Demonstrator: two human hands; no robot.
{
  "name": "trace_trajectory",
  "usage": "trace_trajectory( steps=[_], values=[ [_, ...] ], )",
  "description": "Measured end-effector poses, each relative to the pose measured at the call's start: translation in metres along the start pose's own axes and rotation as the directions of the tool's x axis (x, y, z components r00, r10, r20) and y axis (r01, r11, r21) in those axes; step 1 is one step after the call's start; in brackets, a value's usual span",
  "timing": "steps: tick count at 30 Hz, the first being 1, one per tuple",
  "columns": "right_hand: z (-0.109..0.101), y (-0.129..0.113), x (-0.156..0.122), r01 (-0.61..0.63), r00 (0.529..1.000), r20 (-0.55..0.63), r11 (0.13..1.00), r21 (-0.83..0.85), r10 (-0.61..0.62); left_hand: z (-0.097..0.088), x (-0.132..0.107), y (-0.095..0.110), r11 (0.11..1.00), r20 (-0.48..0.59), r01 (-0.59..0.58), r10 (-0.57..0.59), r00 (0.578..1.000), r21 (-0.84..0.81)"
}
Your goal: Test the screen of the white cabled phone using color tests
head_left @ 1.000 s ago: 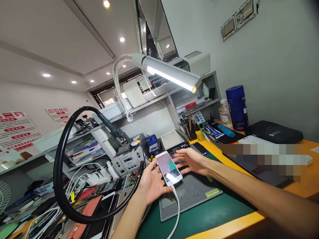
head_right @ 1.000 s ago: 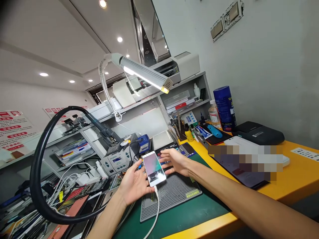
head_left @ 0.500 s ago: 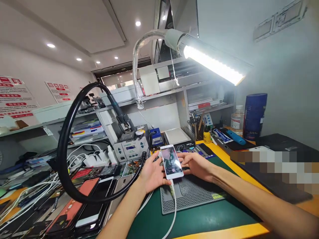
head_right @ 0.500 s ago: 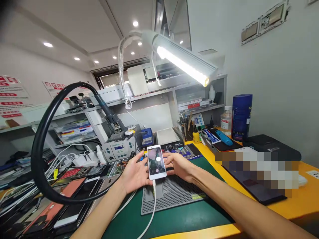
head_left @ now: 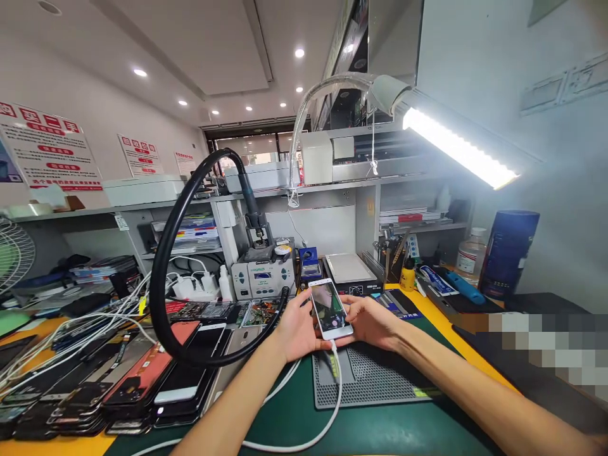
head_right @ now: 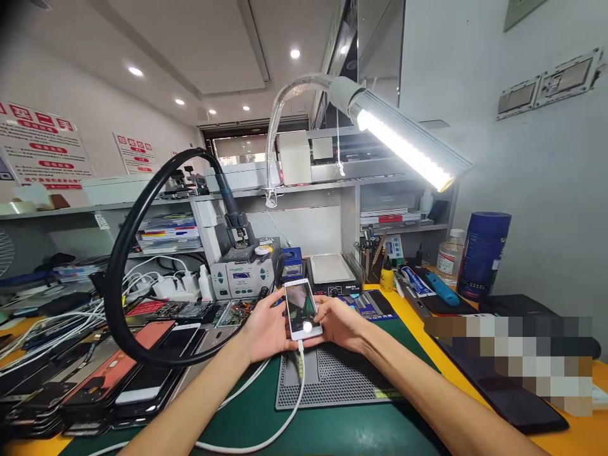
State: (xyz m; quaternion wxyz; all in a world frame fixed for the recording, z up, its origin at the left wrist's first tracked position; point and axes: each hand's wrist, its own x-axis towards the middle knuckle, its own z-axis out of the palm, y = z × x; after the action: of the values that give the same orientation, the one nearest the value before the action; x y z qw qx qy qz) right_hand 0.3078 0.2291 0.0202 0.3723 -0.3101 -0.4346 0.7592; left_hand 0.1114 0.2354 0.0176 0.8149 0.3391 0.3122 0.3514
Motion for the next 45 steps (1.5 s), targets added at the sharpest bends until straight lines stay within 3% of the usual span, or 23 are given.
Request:
trace_trajectory(
  steps=[5, 10, 16, 22, 33, 45],
  values=[
    [0.002, 0.008, -0.003, -0.01, 1.0, 0.025, 1.0, -0.019, 0.01, -0.004, 0.002, -0.001, 0.999, 0.041, 0.046, -0.046, 0.998, -0.015],
    [0.002, 0.015, -0.003, 0.055, 0.996, -0.057, 0.992, -0.109, -0.062, -0.001, 0.002, -0.004, 0.998, 0.049, 0.056, -0.057, 0.997, 0.017],
    [0.003, 0.02, -0.004, 0.145, 0.984, -0.08, 0.973, -0.179, -0.161, 0.004, 0.0, -0.006, 1.0, 0.067, 0.027, -0.027, 0.997, 0.011],
    [0.01, 0.017, -0.014, 0.192, 0.967, -0.122, 0.957, -0.218, -0.222, 0.005, -0.003, -0.006, 0.999, 0.161, 0.0, 0.008, 0.987, -0.049],
    [0.012, 0.022, -0.015, 0.279, 0.91, -0.199, 0.892, -0.357, -0.364, 0.009, -0.006, -0.007, 0.998, 0.241, -0.032, 0.042, 0.97, -0.046],
    [0.02, 0.014, -0.024, 0.234, 0.947, -0.158, 0.936, -0.262, -0.281, 0.007, -0.002, -0.008, 0.997, 0.231, -0.028, 0.043, 0.972, -0.068]
  ],
)
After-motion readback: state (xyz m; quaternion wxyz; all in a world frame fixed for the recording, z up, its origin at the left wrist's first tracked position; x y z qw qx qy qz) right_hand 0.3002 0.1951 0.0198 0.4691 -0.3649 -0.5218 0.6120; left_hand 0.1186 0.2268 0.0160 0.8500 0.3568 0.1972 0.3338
